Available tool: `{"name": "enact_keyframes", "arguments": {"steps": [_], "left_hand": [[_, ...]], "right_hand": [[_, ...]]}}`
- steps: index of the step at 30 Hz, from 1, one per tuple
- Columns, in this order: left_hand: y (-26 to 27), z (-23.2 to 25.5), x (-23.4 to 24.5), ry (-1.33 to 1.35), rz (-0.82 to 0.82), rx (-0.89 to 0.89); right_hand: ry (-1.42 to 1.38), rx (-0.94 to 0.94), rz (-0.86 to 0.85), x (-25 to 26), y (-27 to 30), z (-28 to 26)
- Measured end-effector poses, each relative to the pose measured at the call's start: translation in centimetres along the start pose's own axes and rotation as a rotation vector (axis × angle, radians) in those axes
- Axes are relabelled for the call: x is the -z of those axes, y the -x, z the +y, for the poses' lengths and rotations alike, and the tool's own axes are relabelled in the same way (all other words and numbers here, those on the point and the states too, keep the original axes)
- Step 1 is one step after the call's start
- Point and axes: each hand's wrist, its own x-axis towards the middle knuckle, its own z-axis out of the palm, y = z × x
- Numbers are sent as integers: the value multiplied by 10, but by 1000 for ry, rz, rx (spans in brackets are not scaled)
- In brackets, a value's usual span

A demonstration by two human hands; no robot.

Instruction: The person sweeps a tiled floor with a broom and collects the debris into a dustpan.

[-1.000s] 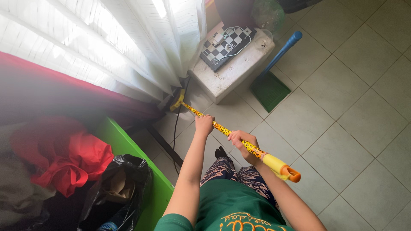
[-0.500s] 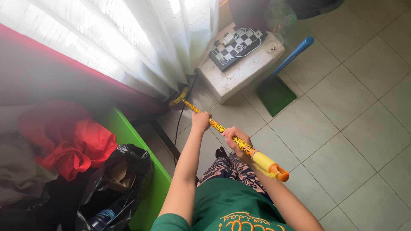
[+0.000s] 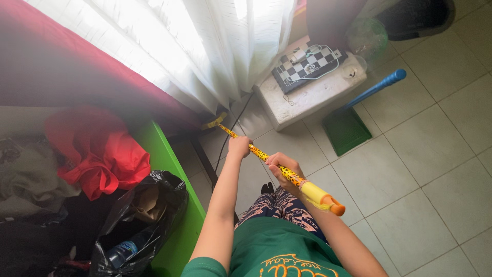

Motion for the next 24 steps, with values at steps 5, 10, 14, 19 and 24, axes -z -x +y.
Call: {"name": "enact_keyframes", "arguments": {"steps": [5, 10, 14, 19, 24], "left_hand": [[-6, 19, 25, 274, 105, 37], [-22, 41, 69, 258, 145, -21], [-25, 47, 94, 315, 146, 33], [-26, 32, 109, 373, 208, 20], [-25, -8, 138, 439, 232, 42]], "right_hand": [[23, 60, -11, 32, -33, -9], [-35, 131, 45, 50, -65, -15], [-84, 129, 109, 60, -90, -23], [-50, 147, 67, 57, -119, -29], [56, 266, -71, 22, -163, -31]]}}
